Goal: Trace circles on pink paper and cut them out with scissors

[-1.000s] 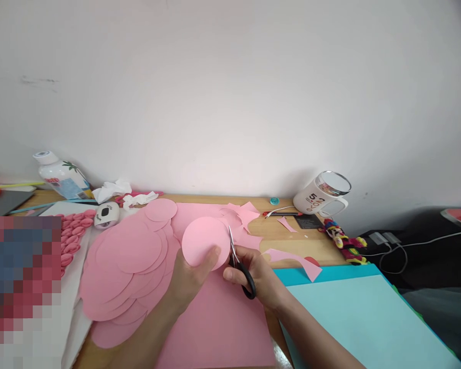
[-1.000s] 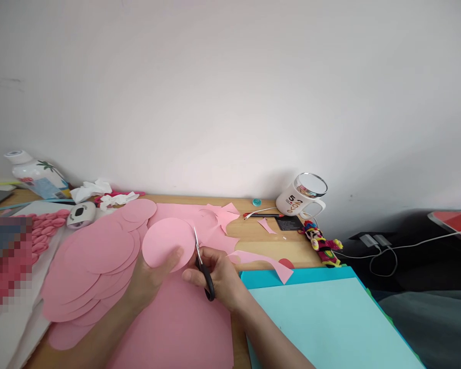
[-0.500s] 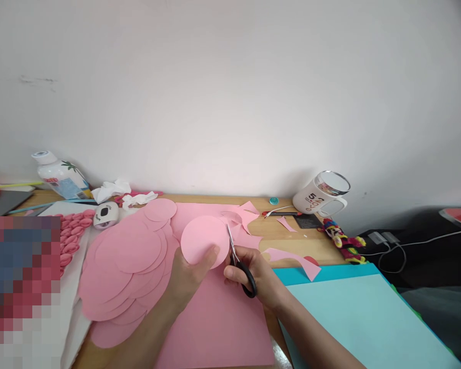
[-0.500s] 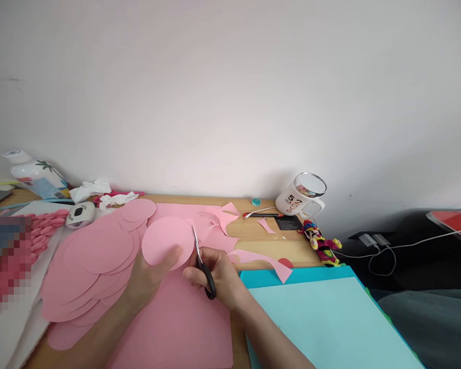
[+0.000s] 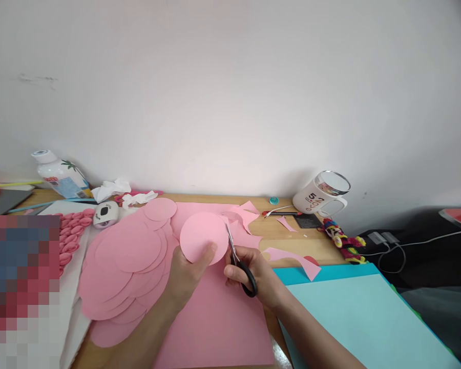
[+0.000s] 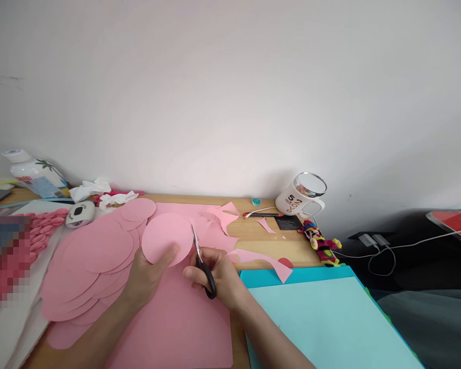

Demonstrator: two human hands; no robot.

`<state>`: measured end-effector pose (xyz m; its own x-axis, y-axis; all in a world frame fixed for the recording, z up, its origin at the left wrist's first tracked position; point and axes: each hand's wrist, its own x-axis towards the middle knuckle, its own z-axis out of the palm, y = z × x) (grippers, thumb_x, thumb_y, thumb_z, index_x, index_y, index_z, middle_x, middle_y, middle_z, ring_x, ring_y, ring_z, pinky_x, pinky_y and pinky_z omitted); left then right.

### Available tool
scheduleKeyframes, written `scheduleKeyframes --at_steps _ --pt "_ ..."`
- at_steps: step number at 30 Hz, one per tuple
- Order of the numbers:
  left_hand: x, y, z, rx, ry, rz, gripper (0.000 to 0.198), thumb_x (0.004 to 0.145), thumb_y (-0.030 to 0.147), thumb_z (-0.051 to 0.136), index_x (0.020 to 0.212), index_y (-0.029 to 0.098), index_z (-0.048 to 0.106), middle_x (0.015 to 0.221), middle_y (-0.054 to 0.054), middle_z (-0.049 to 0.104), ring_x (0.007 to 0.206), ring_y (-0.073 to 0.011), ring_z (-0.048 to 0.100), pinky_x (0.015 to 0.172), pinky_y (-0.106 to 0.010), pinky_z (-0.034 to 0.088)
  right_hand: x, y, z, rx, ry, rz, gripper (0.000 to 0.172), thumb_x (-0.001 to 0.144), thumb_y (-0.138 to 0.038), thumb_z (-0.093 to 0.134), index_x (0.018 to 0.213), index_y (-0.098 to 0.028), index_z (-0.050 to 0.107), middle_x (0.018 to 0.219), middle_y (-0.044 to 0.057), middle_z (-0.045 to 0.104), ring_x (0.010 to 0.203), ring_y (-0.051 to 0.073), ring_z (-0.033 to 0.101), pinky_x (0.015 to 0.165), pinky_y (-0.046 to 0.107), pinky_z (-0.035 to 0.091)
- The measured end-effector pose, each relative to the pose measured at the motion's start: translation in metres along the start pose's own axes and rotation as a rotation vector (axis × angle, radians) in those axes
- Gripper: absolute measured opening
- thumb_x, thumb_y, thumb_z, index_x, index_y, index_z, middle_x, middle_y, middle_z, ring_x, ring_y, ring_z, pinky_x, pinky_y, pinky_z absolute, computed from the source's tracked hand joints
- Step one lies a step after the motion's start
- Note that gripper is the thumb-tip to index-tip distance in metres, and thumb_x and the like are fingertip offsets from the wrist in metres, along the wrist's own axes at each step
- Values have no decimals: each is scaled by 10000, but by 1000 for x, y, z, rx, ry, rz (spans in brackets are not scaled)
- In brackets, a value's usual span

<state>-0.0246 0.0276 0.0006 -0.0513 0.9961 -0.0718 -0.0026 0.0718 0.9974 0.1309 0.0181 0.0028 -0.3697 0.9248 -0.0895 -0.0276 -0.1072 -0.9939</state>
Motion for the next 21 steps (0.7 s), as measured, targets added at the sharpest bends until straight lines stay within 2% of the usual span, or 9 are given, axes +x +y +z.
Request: scheduleKeyframes --at_steps 9,14,21 --pt "0 -1 -1 -36 -13 22 236 656 289 699 833 134 679 753 -46 693 743 -183 640 612 -221 520 0 2 0 38 -13 5 383 672 -472 697 593 -178 463 458 -53 432 458 100 458 444 214 333" --pt "-1 -2 0 -13 27 17 224 660 324 696 770 132 671 703 -45 683 693 -175 636 570 -212 511 1 2 2 60 -15 3 370 666 -436 710 585 -180 455 454 -63 416 445 91 442 447 216 346" --pt "0 -3 0 -15 26 30 244 663 334 687 794 129 666 759 -63 693 742 -200 642 583 -235 521 1 4 1 103 -21 18 324 678 -384 708 601 -181 468 430 -75 414 409 84 430 433 216 341"
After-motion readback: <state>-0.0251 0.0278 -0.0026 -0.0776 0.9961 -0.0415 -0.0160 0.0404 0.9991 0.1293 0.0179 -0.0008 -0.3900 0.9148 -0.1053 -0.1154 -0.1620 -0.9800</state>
